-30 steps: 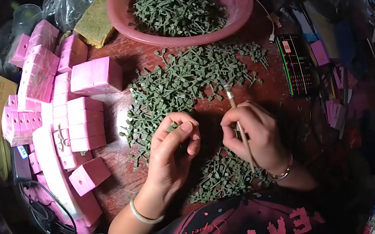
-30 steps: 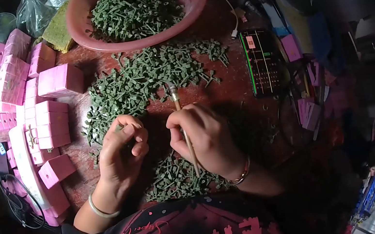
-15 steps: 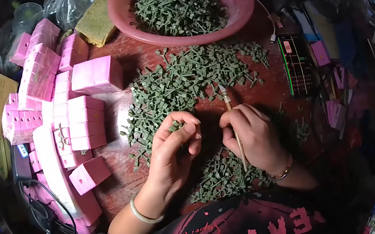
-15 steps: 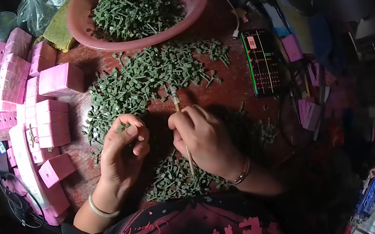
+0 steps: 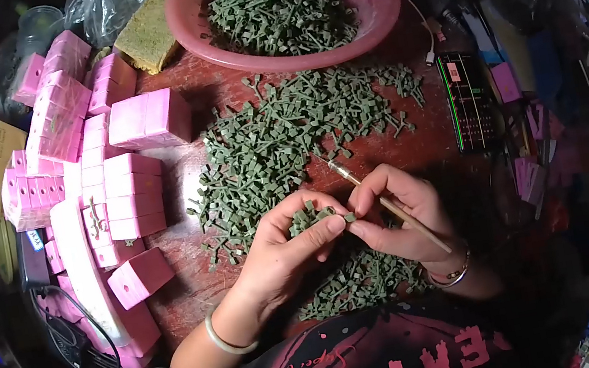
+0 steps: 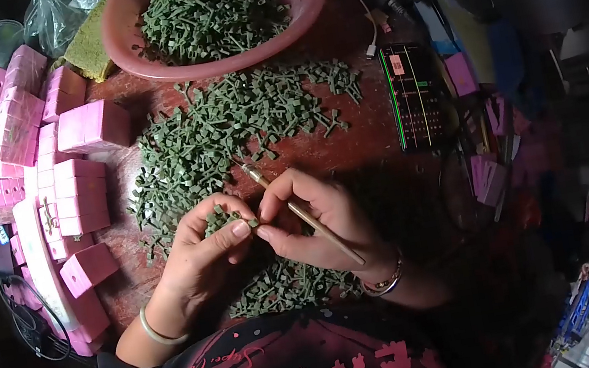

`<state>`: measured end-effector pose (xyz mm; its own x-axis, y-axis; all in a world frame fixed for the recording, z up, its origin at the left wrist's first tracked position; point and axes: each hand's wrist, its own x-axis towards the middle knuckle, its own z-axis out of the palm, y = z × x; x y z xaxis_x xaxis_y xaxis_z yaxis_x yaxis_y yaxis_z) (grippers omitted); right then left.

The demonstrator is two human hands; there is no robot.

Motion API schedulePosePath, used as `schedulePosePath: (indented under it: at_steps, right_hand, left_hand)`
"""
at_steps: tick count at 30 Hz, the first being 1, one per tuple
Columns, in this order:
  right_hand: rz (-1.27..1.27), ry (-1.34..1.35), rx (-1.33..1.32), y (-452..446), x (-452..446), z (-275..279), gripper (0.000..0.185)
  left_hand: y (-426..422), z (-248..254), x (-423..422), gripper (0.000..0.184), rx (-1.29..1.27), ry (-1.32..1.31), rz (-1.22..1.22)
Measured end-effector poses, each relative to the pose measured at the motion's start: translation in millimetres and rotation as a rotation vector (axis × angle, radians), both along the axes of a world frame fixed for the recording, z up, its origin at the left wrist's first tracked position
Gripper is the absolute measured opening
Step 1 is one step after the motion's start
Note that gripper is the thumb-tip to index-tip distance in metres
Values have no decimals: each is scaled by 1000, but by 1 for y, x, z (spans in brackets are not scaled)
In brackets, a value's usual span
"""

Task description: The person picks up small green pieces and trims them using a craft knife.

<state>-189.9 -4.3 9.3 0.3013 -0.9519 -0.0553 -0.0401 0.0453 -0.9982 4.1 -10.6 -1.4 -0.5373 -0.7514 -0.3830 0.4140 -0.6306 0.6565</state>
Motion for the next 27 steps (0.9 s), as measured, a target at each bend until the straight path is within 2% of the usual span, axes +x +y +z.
schedulePosePath:
  at_steps: [2,4,6,7,8,10,11,12,14,15,17,25,27]
  right_hand:
    - [-69,-31,-61,-1,4,-2,19]
    - [-152,-93,-16,1,1,2,15]
    - [-219,-216,-5,2,-4,3,36]
    - [-201,-85,-46,1,-5,6,63]
    - [-201,-86,-46,1,-4,5,63]
    - [-174,-187,-152,0,-1,5,56]
    - [-137,-107,-148,3,-3,8,49]
    - [-177,2,-264,2,-1,8,33]
    - [-152,309,-678,-6,-2,11,21]
    - [-152,309,-678,-3,-2,11,21]
    - [-171,73,-584,4,-1,8,15]
    - [-130,107,-602,2,2,6,13]
    - [-146,6,-553,5,1,5,12]
  left_hand:
    - [0,-3,1,11,23,10,10]
    - [-1,-6,3,11,142,148,48]
    - [-2,-4,3,12,160,171,57]
    - [-4,-3,3,12,197,183,66]
    - [-4,-2,3,13,234,195,74]
    - [-5,-8,5,13,244,252,82]
    - [-5,-11,5,14,253,310,91]
    - [-6,-10,5,14,253,310,90]
    - [-7,-8,5,16,271,296,107]
    - [-7,-8,5,16,272,296,107]
    - [-7,-8,6,17,280,292,109]
    - [-5,-5,5,19,212,221,100]
    - [-4,-1,2,20,182,173,94]
